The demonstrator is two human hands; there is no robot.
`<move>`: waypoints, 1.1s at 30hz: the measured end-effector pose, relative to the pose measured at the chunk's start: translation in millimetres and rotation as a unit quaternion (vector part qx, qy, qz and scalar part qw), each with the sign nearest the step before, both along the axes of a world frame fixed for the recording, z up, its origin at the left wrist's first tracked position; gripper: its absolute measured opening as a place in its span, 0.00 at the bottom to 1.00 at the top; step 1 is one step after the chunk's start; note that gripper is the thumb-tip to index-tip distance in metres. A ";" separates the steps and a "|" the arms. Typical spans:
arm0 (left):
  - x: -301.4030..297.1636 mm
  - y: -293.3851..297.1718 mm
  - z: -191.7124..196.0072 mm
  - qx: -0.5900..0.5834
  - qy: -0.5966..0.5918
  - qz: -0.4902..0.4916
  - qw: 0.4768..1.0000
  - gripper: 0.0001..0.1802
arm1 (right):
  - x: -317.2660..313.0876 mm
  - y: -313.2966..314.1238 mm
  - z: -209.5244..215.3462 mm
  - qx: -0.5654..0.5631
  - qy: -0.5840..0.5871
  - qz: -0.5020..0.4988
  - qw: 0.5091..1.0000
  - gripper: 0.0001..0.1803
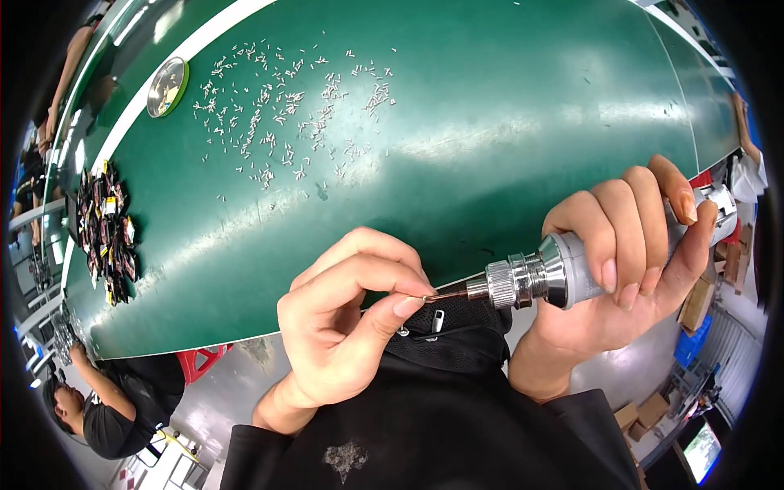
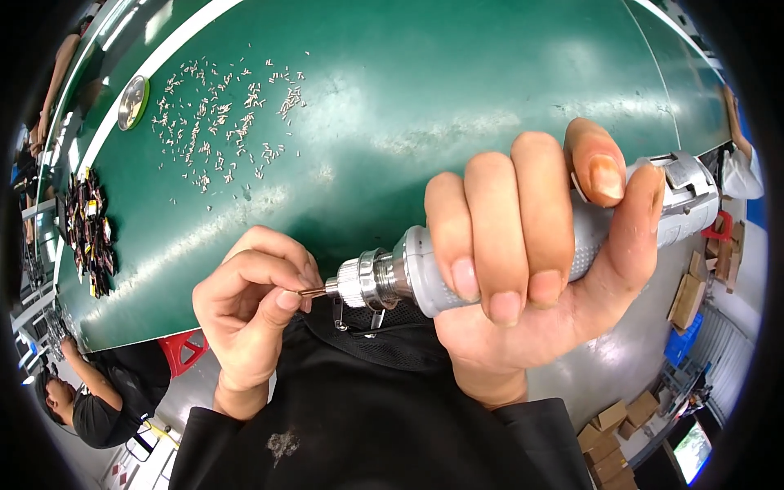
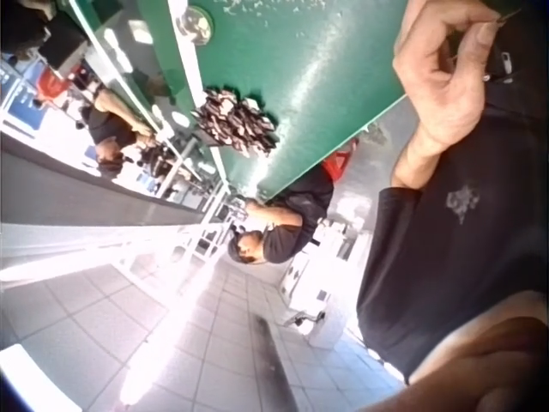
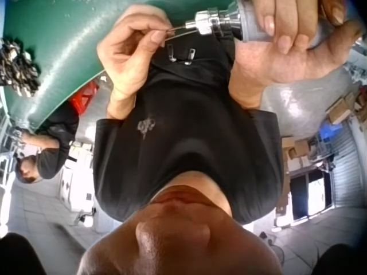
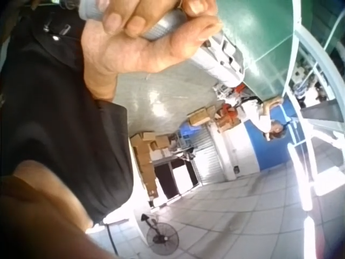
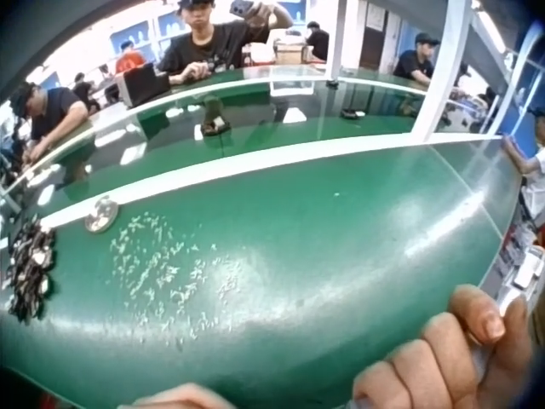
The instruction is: Assembling small electronic components using an electric screwdriver at a factory production line.
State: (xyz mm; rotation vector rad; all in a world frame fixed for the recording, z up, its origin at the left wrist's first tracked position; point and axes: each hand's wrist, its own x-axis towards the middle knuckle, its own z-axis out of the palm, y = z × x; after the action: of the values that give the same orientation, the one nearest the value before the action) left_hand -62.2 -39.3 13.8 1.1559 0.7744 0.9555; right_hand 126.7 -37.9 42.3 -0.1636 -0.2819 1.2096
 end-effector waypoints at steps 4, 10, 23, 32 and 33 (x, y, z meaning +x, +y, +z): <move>2.1 5.2 0.3 0.167 0.123 0.013 0.978 0.09 | 5.8 -0.3 -2.4 0.010 -0.039 0.007 0.999 0.11; 7.7 10.0 -0.7 0.388 0.232 0.037 0.891 0.09 | 8.3 -3.0 -2.1 0.029 -0.108 0.018 0.994 0.10; 8.9 21.6 7.3 0.396 0.240 0.019 0.886 0.17 | 12.8 3.6 -9.6 0.020 -0.061 0.000 0.998 0.13; -34.3 129.9 43.0 0.434 0.436 0.043 0.787 0.16 | 13.7 2.4 -31.1 -0.103 -0.003 -0.075 0.992 0.10; -38.6 158.2 38.7 0.434 0.456 0.068 0.774 0.13 | 10.5 3.3 -33.6 -0.113 0.010 -0.076 0.991 0.11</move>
State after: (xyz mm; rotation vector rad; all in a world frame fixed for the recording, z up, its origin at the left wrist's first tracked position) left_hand -100.8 118.9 52.5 2.5141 1.2358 0.8483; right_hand 137.2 -34.6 8.7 -0.3625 -0.1118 1.0892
